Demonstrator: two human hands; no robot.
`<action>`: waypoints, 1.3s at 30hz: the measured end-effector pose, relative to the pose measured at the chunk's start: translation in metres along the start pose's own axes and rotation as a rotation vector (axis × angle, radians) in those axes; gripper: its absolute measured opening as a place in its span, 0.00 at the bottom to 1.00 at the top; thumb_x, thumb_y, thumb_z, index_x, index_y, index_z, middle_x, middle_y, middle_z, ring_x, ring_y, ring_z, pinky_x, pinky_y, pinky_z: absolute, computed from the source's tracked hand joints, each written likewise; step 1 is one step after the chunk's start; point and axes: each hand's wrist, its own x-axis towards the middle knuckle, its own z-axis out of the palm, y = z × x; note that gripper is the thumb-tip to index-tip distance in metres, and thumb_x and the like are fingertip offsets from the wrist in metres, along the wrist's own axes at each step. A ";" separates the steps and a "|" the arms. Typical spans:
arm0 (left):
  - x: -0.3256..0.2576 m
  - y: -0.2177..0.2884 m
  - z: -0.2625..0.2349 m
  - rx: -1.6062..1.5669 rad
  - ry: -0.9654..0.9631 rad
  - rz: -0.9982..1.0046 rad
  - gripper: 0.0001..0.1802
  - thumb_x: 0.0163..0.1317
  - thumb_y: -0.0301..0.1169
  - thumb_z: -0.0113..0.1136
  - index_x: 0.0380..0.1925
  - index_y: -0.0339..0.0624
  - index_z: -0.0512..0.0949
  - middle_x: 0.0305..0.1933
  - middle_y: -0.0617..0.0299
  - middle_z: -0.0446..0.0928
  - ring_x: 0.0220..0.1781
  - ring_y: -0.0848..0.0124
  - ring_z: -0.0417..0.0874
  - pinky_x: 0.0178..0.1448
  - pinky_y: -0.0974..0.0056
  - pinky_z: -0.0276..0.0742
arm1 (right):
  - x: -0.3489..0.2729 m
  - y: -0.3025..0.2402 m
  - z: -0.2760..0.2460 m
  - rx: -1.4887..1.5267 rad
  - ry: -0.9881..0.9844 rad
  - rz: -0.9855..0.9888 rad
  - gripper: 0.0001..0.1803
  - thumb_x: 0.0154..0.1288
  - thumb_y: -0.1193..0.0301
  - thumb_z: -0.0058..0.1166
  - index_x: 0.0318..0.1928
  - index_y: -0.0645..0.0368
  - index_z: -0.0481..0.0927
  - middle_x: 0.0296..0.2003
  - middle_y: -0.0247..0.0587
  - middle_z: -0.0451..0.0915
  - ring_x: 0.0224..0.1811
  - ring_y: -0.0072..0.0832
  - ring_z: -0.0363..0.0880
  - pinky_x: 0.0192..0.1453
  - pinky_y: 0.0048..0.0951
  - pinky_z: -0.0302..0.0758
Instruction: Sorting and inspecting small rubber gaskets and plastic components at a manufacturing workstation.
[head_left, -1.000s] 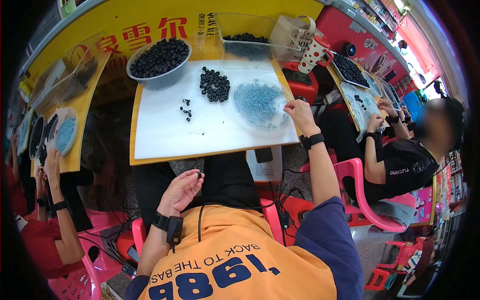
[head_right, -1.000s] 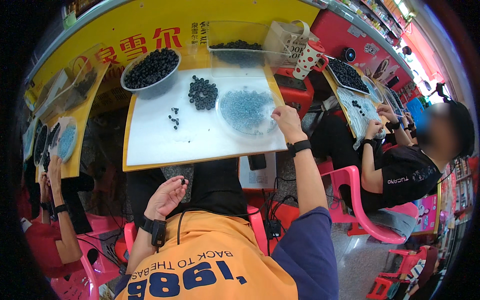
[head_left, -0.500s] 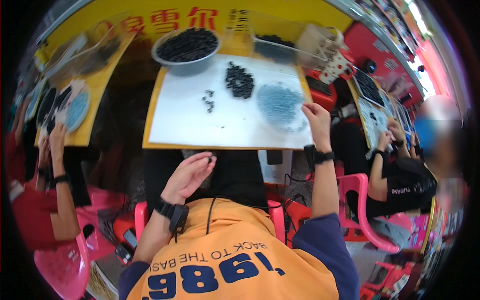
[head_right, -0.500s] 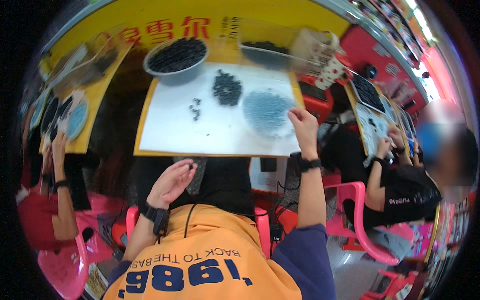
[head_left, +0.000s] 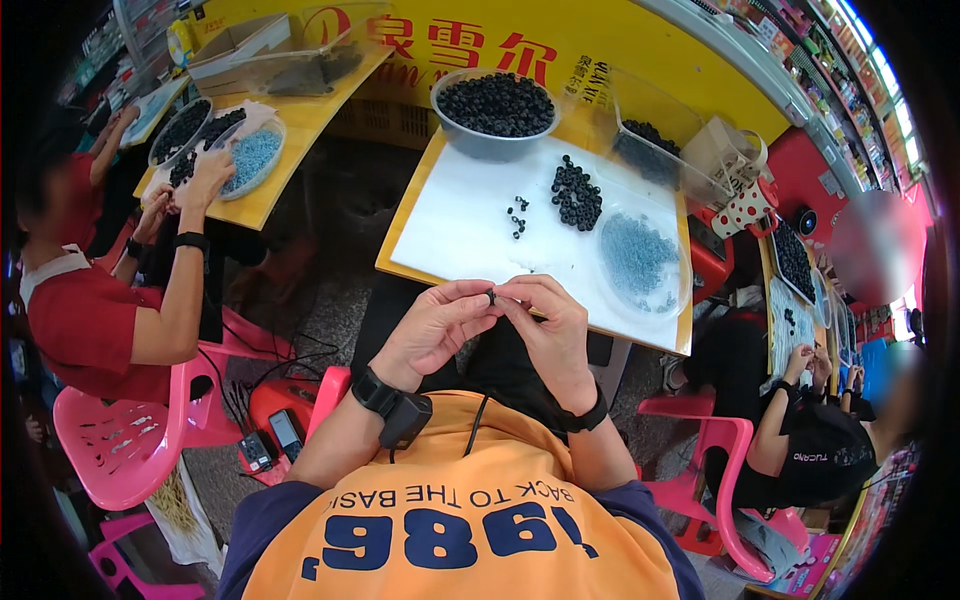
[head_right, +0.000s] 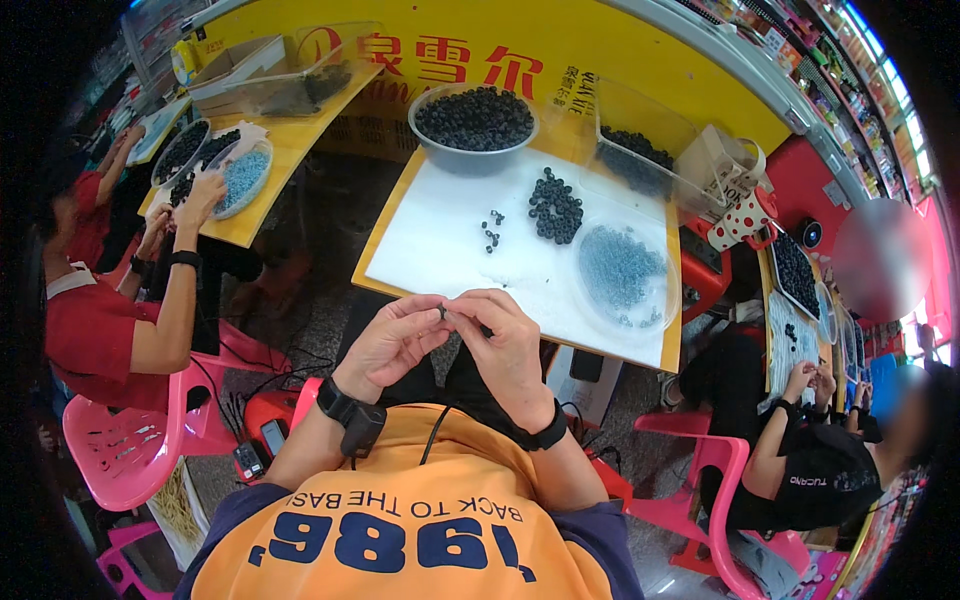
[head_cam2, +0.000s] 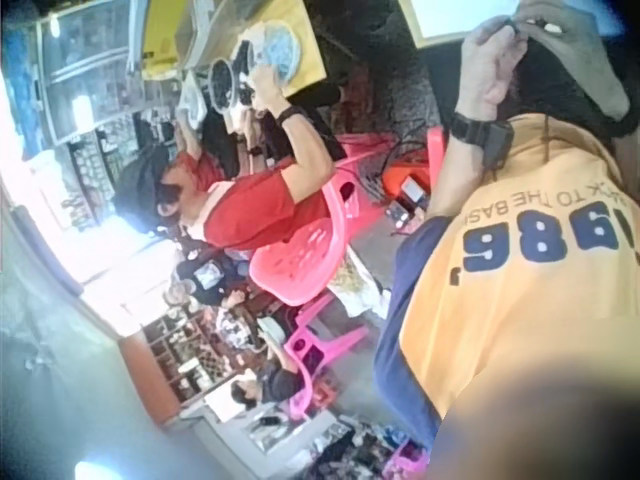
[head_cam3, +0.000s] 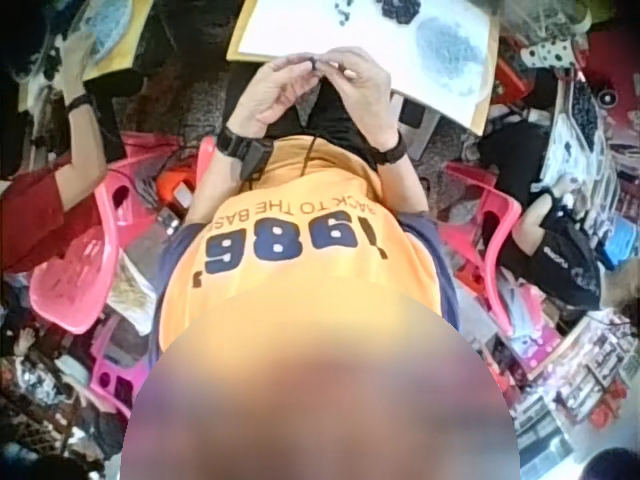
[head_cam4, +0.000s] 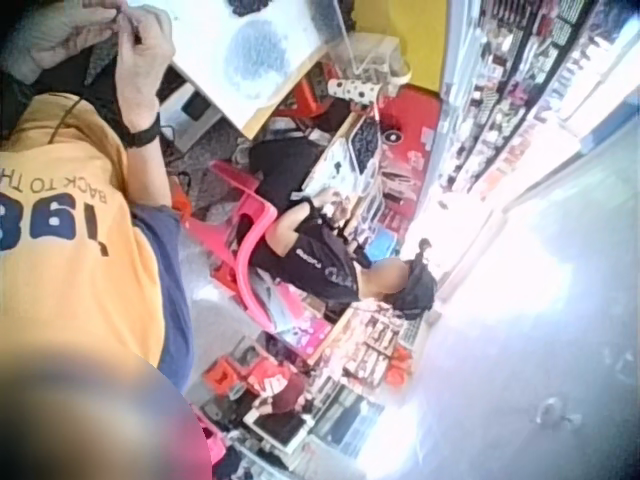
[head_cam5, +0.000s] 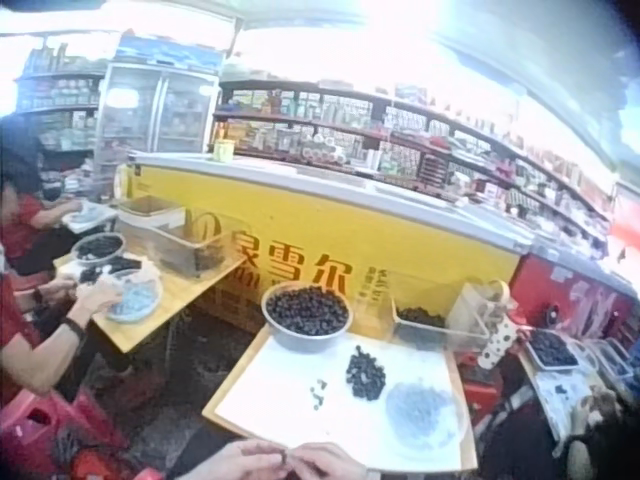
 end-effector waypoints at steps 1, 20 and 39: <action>0.000 0.000 0.001 -0.009 0.033 0.005 0.12 0.64 0.21 0.57 0.48 0.33 0.77 0.46 0.54 0.80 0.47 0.68 0.83 0.54 0.67 0.82 | 0.001 0.001 0.002 -0.060 0.032 -0.053 0.09 0.56 0.80 0.61 0.39 0.62 0.83 0.36 0.39 0.80 0.34 0.26 0.78 0.36 0.22 0.74; 0.037 0.001 -0.038 -0.330 0.169 -0.078 0.11 0.65 0.23 0.57 0.47 0.37 0.76 0.44 0.55 0.80 0.45 0.70 0.83 0.50 0.69 0.83 | 0.078 0.116 -0.007 -0.534 0.018 -0.076 0.10 0.60 0.77 0.56 0.43 0.61 0.81 0.31 0.45 0.77 0.30 0.41 0.77 0.36 0.34 0.73; 0.060 0.032 -0.010 -0.064 0.170 0.014 0.10 0.63 0.21 0.58 0.45 0.36 0.77 0.42 0.55 0.81 0.43 0.69 0.84 0.49 0.69 0.83 | 0.057 0.037 0.002 0.374 0.094 0.401 0.09 0.60 0.80 0.61 0.42 0.64 0.83 0.36 0.34 0.83 0.35 0.15 0.78 0.39 0.16 0.73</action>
